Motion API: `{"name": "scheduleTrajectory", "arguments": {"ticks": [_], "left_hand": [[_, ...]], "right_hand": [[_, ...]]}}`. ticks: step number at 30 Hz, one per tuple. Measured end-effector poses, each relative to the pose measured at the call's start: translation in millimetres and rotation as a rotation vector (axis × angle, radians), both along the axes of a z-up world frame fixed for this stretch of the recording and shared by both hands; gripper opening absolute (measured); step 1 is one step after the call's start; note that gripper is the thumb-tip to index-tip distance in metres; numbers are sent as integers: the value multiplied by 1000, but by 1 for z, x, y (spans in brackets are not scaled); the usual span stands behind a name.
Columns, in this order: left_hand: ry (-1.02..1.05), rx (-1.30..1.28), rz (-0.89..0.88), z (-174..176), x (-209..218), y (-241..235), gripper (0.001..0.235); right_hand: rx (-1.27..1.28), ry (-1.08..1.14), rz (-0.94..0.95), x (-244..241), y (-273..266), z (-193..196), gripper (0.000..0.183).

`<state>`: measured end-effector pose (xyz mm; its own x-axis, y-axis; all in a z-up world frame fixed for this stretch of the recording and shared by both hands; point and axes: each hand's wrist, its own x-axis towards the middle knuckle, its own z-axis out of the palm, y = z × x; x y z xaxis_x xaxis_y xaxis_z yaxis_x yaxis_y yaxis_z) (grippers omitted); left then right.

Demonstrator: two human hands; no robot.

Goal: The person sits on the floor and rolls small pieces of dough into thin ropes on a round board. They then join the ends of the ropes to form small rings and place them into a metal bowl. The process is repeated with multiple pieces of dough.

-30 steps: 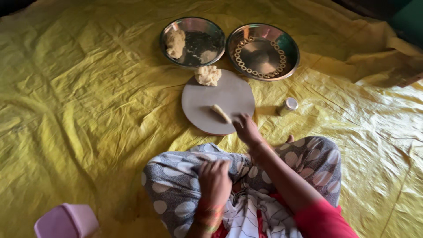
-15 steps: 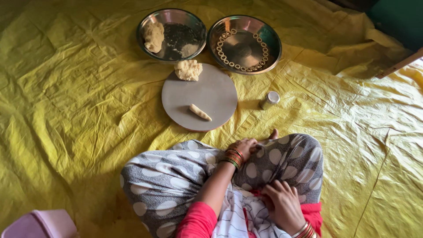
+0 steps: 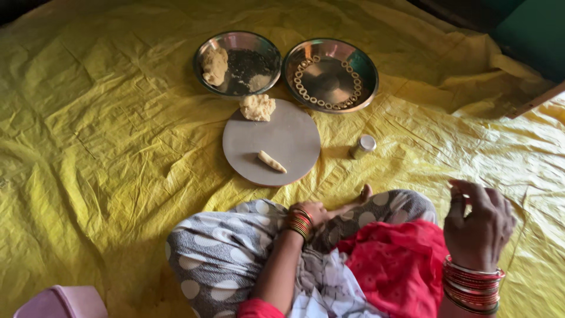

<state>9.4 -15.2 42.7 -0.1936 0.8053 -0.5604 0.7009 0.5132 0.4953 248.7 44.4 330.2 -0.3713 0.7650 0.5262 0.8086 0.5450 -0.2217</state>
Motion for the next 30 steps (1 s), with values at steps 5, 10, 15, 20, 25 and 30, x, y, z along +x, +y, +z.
{"name": "scheduleTrajectory", "arguments": {"ticks": [5, 10, 15, 20, 25, 30], "left_hand": [[108, -88, 100, 20, 12, 0, 56], [0, 134, 76, 24, -13, -28, 54], [151, 65, 108, 74, -76, -65, 42], [413, -6, 388, 111, -171, -79, 37], [396, 146, 808, 72, -234, -72, 41], [358, 58, 856, 25, -256, -61, 58]], "right_hand": [[-163, 21, 419, -62, 3, -22, 30], [-800, -157, 760, -188, 20, -108, 24], [-533, -230, 745, -277, 27, -226, 47], [-450, -152, 670, -304, 16, -288, 66], [-396, -31, 715, -308, 20, -296, 38], [-444, -32, 511, -296, 35, -271, 33]]}}
